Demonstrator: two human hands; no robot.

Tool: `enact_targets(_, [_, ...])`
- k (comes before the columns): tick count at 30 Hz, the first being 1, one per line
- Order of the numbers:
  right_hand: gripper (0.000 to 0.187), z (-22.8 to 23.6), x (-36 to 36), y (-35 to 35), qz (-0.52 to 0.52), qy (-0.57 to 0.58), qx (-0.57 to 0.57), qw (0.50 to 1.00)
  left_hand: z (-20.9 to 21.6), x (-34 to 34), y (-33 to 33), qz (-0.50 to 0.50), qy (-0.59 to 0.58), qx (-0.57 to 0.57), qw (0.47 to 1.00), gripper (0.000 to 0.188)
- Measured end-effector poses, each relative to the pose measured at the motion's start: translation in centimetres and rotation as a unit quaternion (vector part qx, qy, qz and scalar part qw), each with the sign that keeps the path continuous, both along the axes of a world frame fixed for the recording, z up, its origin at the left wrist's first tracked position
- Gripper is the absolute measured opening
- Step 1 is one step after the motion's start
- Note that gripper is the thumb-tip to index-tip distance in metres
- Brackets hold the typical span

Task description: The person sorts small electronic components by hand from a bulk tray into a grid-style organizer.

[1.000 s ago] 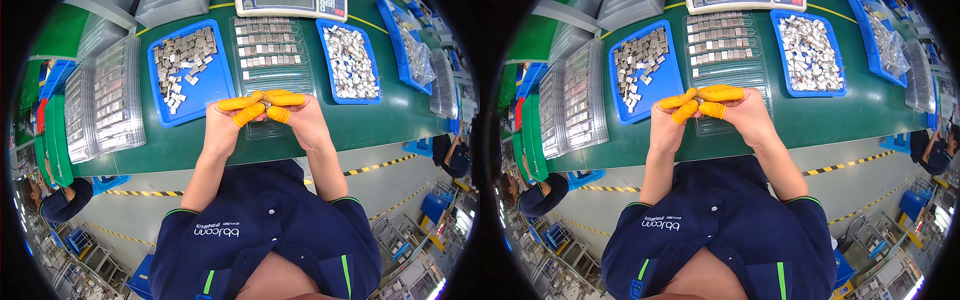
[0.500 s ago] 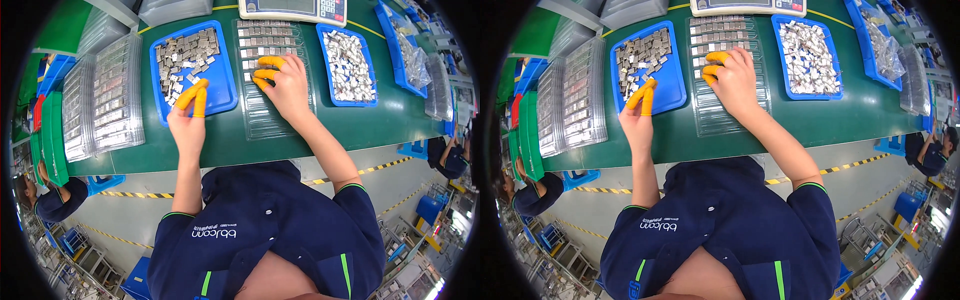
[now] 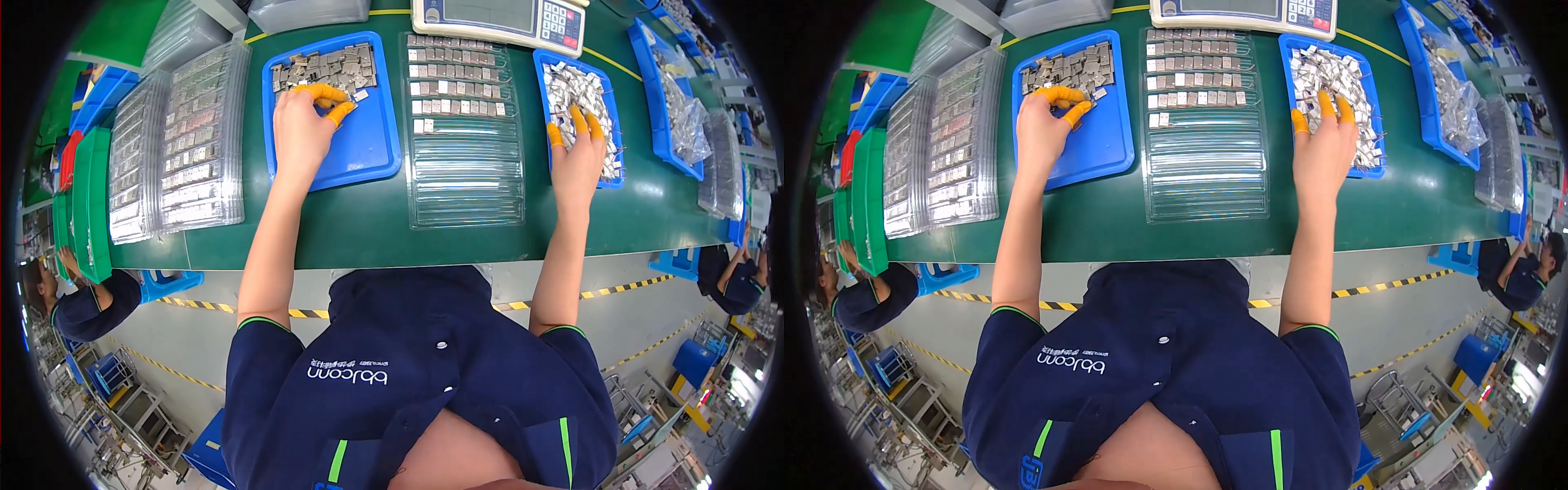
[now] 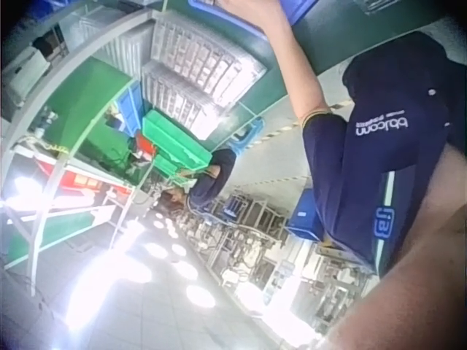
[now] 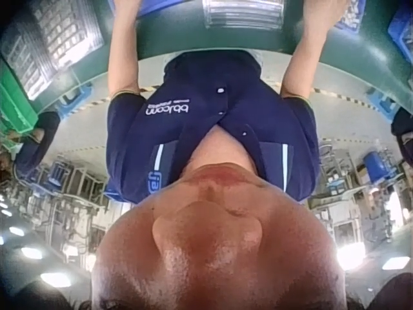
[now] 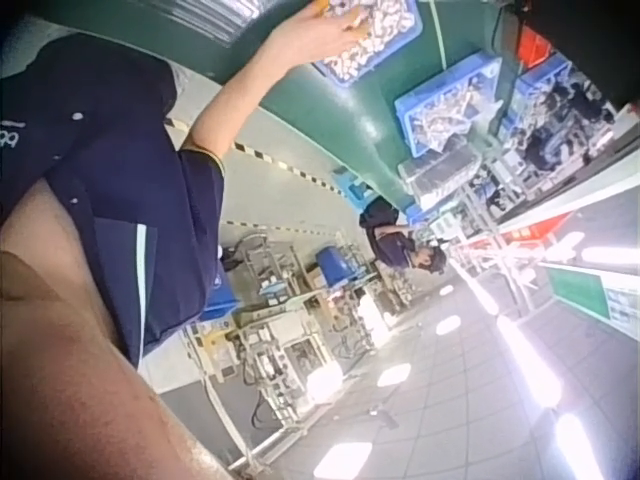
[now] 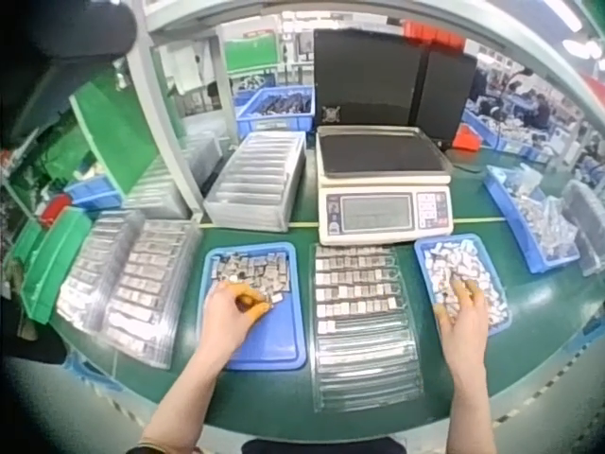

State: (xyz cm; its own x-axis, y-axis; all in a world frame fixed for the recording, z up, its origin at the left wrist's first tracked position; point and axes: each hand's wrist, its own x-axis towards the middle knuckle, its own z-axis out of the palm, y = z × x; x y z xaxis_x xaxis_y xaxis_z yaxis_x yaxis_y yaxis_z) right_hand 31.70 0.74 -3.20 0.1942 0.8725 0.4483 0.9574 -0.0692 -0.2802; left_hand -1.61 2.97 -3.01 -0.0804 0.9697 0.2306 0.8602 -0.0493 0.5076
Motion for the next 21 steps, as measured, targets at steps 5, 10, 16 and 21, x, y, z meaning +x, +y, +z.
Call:
enact_targets(5, [0.029,0.2,2.2,-0.1,0.009,0.104,-0.100,0.989,-0.1,0.3,0.7,0.015,0.103,0.013,0.994,0.026])
enact_targets(10, [0.028,0.4,3.6,1.0,-0.040,0.065,-0.209,0.975,-0.2,0.7,1.0,0.009,0.137,0.050,0.989,0.028])
enact_targets(16, [0.020,2.8,2.7,0.2,-0.070,0.170,-0.138,0.973,0.5,0.5,1.5,-0.039,0.103,-0.002,0.994,0.027])
enact_targets(21, [0.019,1.8,3.2,-0.7,-0.033,0.107,0.032,0.993,0.4,0.8,1.0,-0.017,-0.122,-0.014,0.992,0.022])
